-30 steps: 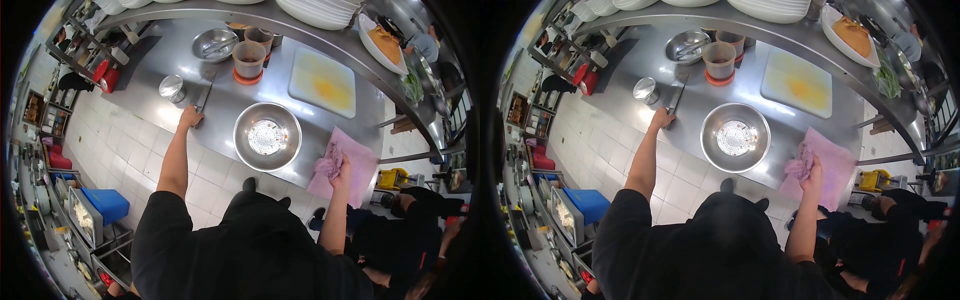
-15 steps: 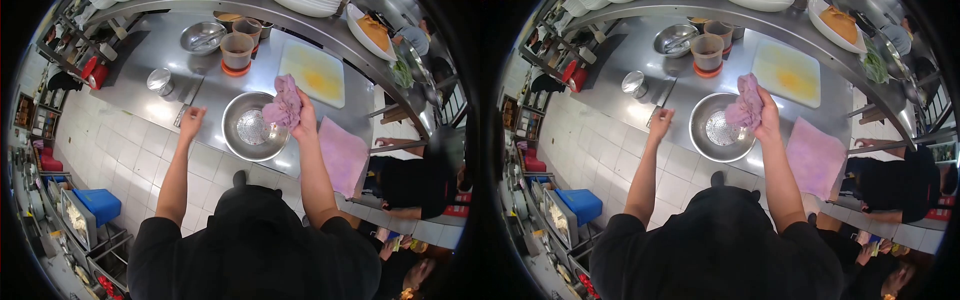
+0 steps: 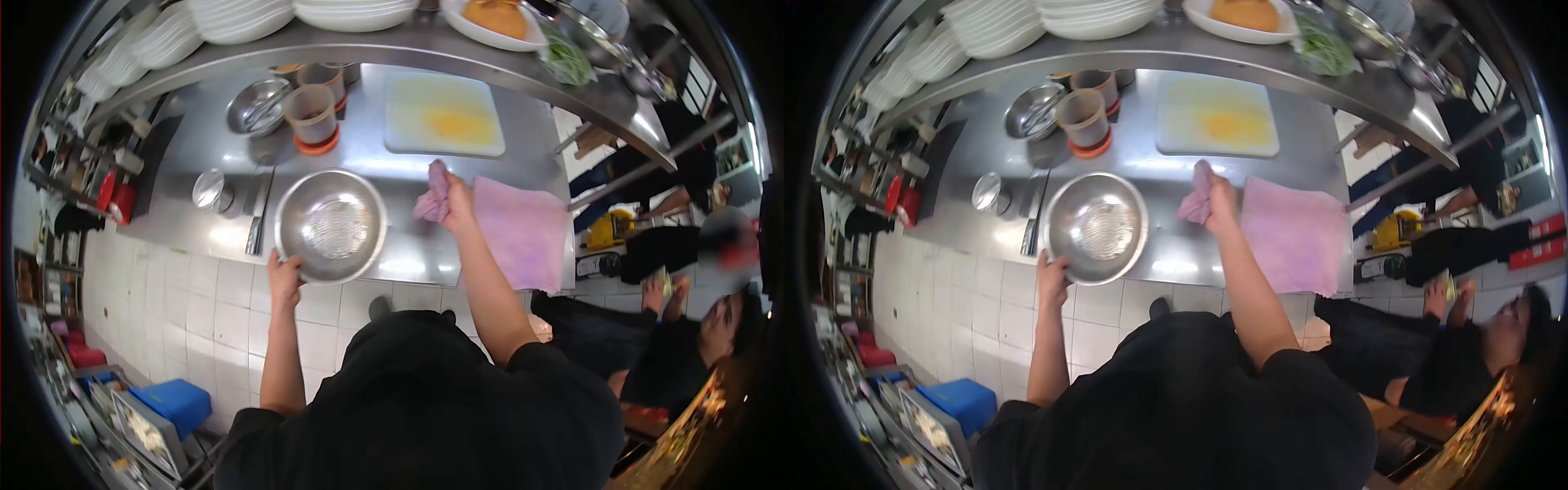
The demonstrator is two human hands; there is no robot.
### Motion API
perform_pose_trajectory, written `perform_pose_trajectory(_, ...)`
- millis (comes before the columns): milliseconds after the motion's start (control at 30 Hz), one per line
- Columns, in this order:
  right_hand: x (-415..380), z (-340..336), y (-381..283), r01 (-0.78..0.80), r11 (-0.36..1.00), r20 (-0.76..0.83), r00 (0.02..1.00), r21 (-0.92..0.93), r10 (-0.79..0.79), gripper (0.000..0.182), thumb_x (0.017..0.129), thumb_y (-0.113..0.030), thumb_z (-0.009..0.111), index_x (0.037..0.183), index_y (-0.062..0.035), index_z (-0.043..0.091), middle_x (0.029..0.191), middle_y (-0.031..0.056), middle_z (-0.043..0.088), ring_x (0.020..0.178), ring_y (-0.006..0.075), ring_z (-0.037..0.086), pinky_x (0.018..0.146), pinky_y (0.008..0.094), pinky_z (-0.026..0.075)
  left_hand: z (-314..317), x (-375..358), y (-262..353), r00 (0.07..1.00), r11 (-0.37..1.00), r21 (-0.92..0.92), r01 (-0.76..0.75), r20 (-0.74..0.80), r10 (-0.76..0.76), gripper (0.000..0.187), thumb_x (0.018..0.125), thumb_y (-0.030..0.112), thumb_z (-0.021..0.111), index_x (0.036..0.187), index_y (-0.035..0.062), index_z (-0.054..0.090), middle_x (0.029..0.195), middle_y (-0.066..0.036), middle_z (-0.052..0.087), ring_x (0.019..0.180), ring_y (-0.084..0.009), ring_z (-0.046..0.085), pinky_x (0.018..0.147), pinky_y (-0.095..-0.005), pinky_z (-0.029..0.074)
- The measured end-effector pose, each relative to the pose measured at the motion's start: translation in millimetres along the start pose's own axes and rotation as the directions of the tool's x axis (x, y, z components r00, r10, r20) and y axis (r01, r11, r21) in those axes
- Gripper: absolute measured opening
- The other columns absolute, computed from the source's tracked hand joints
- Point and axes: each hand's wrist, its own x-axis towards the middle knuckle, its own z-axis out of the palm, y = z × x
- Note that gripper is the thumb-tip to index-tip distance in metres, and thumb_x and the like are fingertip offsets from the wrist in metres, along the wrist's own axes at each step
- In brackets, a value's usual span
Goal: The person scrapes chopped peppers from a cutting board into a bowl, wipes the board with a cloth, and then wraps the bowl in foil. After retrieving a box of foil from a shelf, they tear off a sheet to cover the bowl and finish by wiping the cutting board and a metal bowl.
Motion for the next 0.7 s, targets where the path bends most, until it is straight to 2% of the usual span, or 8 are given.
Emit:
perform_pose_trajectory(100, 10.7, 2.1, 41.3, -0.033, 0.995, 0.054, 0.998, -0.097, 0.039, 0.032, 0.104, -0.035, 0.052, 0.114, -0.0063, 0.064, 0.090, 0.0089, 0.068, 0.078, 0.0218, 0.067, 0.069, 0.0390, 0.058, -21.5, -9.7, 27.3, 0.997, 0.997, -0.057, -0.048, -0.061, 0.044, 0.045, 0.084, -0.002, 0.059, 0.127, 0.0037, 0.050, 0.106, -0.016, 0.065, 0.085, -0.0283, 0.072, 0.061, -0.0454, 0.067)
perform_pose_trajectory(200, -5.7, 35.5, 61.5, -0.174, 0.980, 0.207, 0.966, 0.091, 0.152, 0.035, 0.104, -0.035, 0.054, 0.120, -0.0051, 0.063, 0.097, 0.0099, 0.068, 0.084, 0.0215, 0.067, 0.071, 0.0384, 0.059, -22.0, -9.6, 53.3, 0.995, 0.996, -0.023, -0.090, -0.050, 0.089, 0.042, 0.083, -0.002, 0.059, 0.125, 0.0047, 0.053, 0.104, -0.012, 0.067, 0.077, -0.0231, 0.072, 0.051, -0.0368, 0.064)
perform_pose_trajectory(267, -28.1, 46.6, 57.8, -0.245, 0.902, 0.142, 0.940, -0.355, 0.311, 0.038, 0.103, -0.034, 0.056, 0.125, -0.0031, 0.061, 0.105, 0.0107, 0.068, 0.090, 0.0228, 0.067, 0.073, 0.0397, 0.059, -14.4, -8.0, 65.8, 0.989, 0.991, 0.004, -0.132, -0.072, 0.131, 0.039, 0.084, -0.002, 0.060, 0.122, 0.0041, 0.054, 0.105, -0.012, 0.066, 0.079, -0.0229, 0.072, 0.051, -0.0366, 0.064)
perform_pose_trajectory(433, -37.6, 7.6, 68.0, -0.118, 0.823, 0.158, 0.957, -0.556, 0.244, 0.043, 0.104, -0.033, 0.054, 0.133, -0.0014, 0.053, 0.109, 0.0149, 0.065, 0.087, 0.0268, 0.069, 0.071, 0.0417, 0.060, 36.8, 6.0, 68.2, 0.993, 0.993, 0.051, -0.103, 0.067, 0.099, 0.054, 0.086, -0.001, 0.063, 0.137, 0.0026, 0.047, 0.112, -0.015, 0.065, 0.092, -0.0284, 0.071, 0.066, -0.0433, 0.066)
perform_pose_trajectory(500, -46.4, -18.1, 67.0, -0.115, 0.932, 0.229, 0.952, -0.343, 0.202, 0.057, 0.105, -0.047, 0.053, 0.139, -0.0019, 0.049, 0.112, 0.0170, 0.064, 0.086, 0.0283, 0.070, 0.070, 0.0427, 0.061, 61.8, 22.7, 51.5, 0.990, 0.995, 0.056, -0.081, 0.118, 0.074, 0.064, 0.085, 0.000, 0.068, 0.142, 0.0026, 0.038, 0.110, -0.018, 0.066, 0.095, -0.0279, 0.070, 0.065, -0.0437, 0.065)
perform_pose_trajectory(567, -71.4, -21.3, 33.6, -0.234, 0.968, 0.188, 0.950, -0.093, 0.248, 0.062, 0.105, -0.052, 0.050, 0.142, -0.0025, 0.046, 0.116, 0.0175, 0.062, 0.092, 0.0289, 0.070, 0.071, 0.0435, 0.062, 99.5, 26.4, 42.0, 0.986, 0.993, 0.092, -0.077, 0.156, 0.062, 0.049, 0.084, -0.001, 0.066, 0.131, -0.0002, 0.050, 0.106, -0.018, 0.068, 0.087, -0.0273, 0.073, 0.062, -0.0417, 0.067)
perform_pose_trajectory(667, -99.7, -24.2, -6.6, -0.165, 0.986, 0.232, 0.959, -0.018, 0.165, 0.064, 0.105, -0.048, 0.055, 0.147, -0.0029, 0.041, 0.128, 0.0192, 0.059, 0.104, 0.0314, 0.069, 0.074, 0.0485, 0.062, 149.9, 29.1, 21.5, 0.959, 0.990, 0.126, -0.067, 0.283, 0.029, 0.043, 0.082, -0.004, 0.064, 0.124, -0.0023, 0.057, 0.100, -0.015, 0.071, 0.076, -0.0252, 0.074, 0.057, -0.0379, 0.067)
perform_pose_trajectory(700, -102.9, -23.4, -12.3, -0.108, 0.983, 0.155, 0.979, -0.147, 0.131, 0.061, 0.104, -0.039, 0.059, 0.148, -0.0017, 0.039, 0.128, 0.0184, 0.059, 0.106, 0.0307, 0.067, 0.077, 0.0466, 0.062, 167.0, 15.7, 26.2, 0.964, 0.986, 0.154, -0.069, 0.265, 0.026, 0.041, 0.080, -0.005, 0.065, 0.121, -0.0024, 0.059, 0.098, -0.014, 0.071, 0.073, -0.0223, 0.073, 0.055, -0.0345, 0.065)
